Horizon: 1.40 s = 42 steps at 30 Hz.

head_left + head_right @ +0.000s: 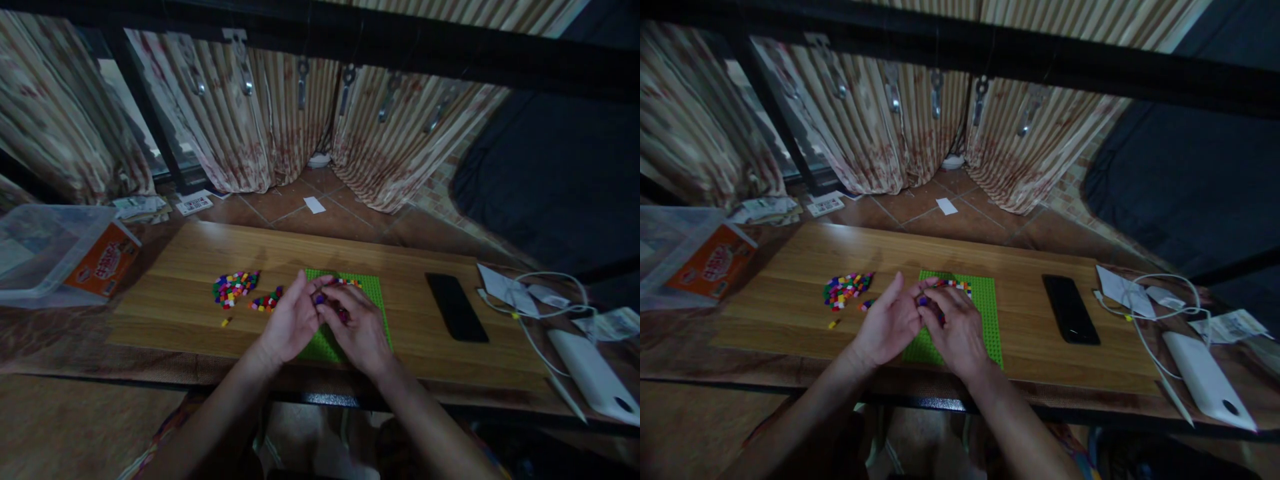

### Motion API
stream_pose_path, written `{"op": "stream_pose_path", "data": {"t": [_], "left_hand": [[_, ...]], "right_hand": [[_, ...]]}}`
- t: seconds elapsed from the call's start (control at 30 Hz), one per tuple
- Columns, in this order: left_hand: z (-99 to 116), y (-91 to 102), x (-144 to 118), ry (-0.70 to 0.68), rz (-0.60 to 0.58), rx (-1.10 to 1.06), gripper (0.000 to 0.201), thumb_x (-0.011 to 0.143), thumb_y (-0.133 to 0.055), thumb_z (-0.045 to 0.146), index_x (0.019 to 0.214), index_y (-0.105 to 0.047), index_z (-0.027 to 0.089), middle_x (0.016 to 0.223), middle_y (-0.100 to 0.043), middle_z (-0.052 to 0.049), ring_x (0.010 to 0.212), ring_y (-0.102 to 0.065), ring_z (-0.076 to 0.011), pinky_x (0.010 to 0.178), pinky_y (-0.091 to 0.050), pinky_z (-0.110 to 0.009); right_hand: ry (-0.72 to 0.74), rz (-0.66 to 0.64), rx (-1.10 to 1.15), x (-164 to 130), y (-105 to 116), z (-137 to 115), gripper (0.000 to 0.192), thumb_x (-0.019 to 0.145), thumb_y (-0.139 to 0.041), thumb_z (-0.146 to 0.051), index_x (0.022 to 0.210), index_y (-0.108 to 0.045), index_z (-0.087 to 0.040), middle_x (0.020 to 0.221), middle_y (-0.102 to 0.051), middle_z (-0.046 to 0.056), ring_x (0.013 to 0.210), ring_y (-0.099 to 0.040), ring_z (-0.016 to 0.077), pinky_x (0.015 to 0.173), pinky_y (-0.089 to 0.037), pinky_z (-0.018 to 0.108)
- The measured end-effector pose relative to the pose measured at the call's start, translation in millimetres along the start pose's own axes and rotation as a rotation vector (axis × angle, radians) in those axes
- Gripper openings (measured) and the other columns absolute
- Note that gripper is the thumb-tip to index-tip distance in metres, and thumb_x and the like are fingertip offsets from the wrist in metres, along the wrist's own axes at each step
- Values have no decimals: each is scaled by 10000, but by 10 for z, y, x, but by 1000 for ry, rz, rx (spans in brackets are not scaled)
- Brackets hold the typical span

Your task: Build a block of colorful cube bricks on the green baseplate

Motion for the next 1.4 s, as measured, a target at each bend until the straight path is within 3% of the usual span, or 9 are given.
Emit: {"op": "stream_pose_path", "data": {"t": [0.23, 0.33, 0.47, 0.57, 0.63, 0.73, 0.83, 1.17, 1.4], "left_hand": [[-27, -4, 4, 6, 7, 25, 445, 863, -518, 547, 1019, -664, 156, 1010, -667, -99, 909, -631, -170, 753, -496, -245], [-7, 5, -6, -2, 25, 34, 395, 861, -553, 496, 994, -680, 146, 1026, -674, -100, 898, -630, -148, 779, -491, -229], [43, 40, -17, -43, 78, 85, 319, 814, -635, 403, 965, -694, 129, 1066, -680, -122, 997, -626, -193, 866, -490, -287], [62, 106, -9, -80, 185, 215, 247, 748, -708, 326, 889, -701, 123, 911, -693, -89, 736, -613, -121, 653, -483, -220], [53, 140, -1, -82, 223, 337, 208, 707, -745, 289, 809, -695, 115, 750, -654, -42, 526, -473, -47, 457, -339, -163], [10, 138, 2, 5, 135, 389, 235, 692, -763, 324, 750, -672, 115, 645, -580, -4, 440, -317, -10, 389, -155, -167], [-18, 103, -5, 69, 57, 331, 270, 677, -779, 358, 742, -652, 129, 631, -544, 13, 437, -277, -1, 398, -120, -166], [-63, 103, 30, -25, 157, 580, 337, 659, -774, 450, 701, -651, 139, 569, -506, 38, 438, -286, -21, 419, -117, -213], [-35, 56, 21, -92, 206, 679, 330, 681, -742, 451, 619, -621, 151, 557, -494, 44, 475, -304, -46, 469, -203, -230]], "right_hand": [[-9, -34, 14, 10, 0, 12, 121, 880, -565, -188, 922, -663, -243, 944, -686, 35, 929, -610, 204, 836, -487, 354], [-64, 12, 81, 12, 50, 8, 112, 866, -555, -184, 868, -654, -237, 894, -689, 17, 834, -622, 172, 769, -497, 315], [-170, 120, 157, 10, 137, 90, 59, 827, -603, -228, 838, -661, -228, 798, -672, 0, 685, -606, 144, 660, -494, 278], [-228, 189, 212, 6, 178, 175, 27, 795, -665, -241, 811, -677, -223, 790, -668, 4, 701, -611, 150, 663, -492, 282], [-224, 200, 279, 6, 183, 197, 34, 787, -692, -243, 818, -697, -229, 876, -674, 21, 788, -632, 164, 700, -503, 293], [-187, 167, 366, 7, 166, 178, 52, 785, -711, -238, 835, -719, -250, 1030, -656, 41, 940, -636, 182, 796, -515, 324], [-163, 143, 395, 6, 148, 152, 70, 791, -714, -232, 852, -722, -267, 1056, -649, 40, 1011, -624, 190, 881, -506, 362], [-30, 37, 159, -37, 187, 151, 130, 865, -633, -258, 977, -697, -268, 1044, -651, 53, 997, -624, 201, 882, -514, 384], [-12, -3, 58, -28, 266, 253, 120, 878, -616, -287, 928, -723, -264, 997, -667, 44, 964, -624, 202, 863, -511, 385]]}}
Point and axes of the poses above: each hand's wrist, its own x-axis towards the middle knuckle, its own y-axis out of the back of the hand, z = x × y, the point moved 1 cm from there along x, towards the middle knuckle
